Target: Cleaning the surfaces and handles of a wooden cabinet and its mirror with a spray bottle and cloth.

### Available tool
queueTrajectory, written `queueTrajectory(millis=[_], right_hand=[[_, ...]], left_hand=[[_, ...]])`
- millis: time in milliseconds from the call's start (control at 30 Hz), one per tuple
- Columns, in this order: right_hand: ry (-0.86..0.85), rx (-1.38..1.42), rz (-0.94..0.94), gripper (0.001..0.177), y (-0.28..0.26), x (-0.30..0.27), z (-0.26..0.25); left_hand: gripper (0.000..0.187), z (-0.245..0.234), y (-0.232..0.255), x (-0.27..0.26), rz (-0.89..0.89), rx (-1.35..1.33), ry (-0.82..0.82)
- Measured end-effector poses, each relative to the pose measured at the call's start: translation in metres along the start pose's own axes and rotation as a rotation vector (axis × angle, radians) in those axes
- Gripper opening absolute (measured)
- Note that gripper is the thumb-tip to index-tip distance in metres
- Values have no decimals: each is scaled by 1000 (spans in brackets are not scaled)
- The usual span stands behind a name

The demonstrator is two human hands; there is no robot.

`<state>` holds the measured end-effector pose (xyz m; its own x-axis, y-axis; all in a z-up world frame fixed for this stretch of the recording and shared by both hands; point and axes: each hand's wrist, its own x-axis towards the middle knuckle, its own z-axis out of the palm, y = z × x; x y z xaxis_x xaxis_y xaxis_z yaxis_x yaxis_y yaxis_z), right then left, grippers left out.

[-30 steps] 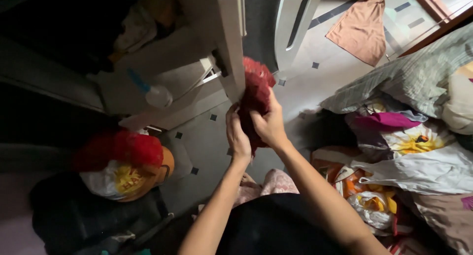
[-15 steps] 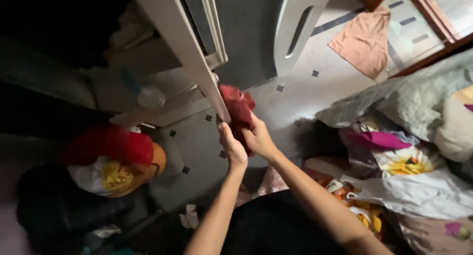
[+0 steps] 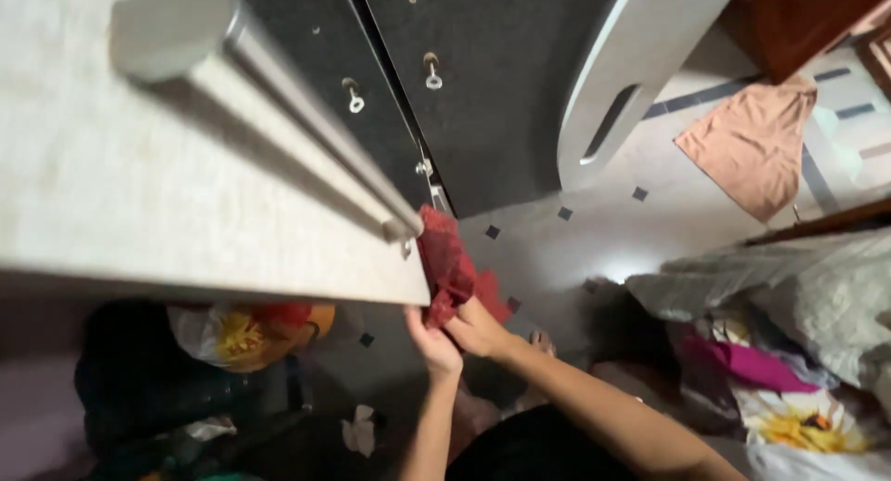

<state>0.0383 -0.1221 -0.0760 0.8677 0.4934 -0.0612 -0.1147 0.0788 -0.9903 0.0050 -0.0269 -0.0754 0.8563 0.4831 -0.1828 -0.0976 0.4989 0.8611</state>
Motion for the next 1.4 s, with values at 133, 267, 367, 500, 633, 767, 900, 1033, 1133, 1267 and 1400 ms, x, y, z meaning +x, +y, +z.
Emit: queueTrajectory(millis=[133,267,367,500,633,767,900,1033,1133,1267,1400], right_hand=[[-78,176,69,29,-103,14,4],[-76,-28,-360,41,-189,27,3],[-96,-176,-566,46,-177,31,-8],[-145,-75,-222,49,-170,35,-18],[-120,-88,-408,56,-199,40,-22],[-151,-251,-559,55,-159,40,-36],[-229,-294,-306,60,-115,37,-55],[-208,-217,-340,54,-148,41,-44],[-258,-173,-390,56,-151,53,-29],[-232,-168,-372,57,-162,61,0],[-172,-184,-505,53,-193,78,37]], left_hand=[[62,-27,-14,-2,150,149,24],[59,-33,-19,-9,230,262,115],[62,-20,-18,-4,131,-14,265],[63,17,8,-12,181,-6,364],[57,68,51,-21,383,355,258],[52,93,66,-21,426,446,251],[52,99,68,-14,459,489,261],[56,83,69,1,492,511,347],[58,64,85,16,521,516,398],[64,46,116,32,499,502,431],[70,14,113,57,448,372,415]])
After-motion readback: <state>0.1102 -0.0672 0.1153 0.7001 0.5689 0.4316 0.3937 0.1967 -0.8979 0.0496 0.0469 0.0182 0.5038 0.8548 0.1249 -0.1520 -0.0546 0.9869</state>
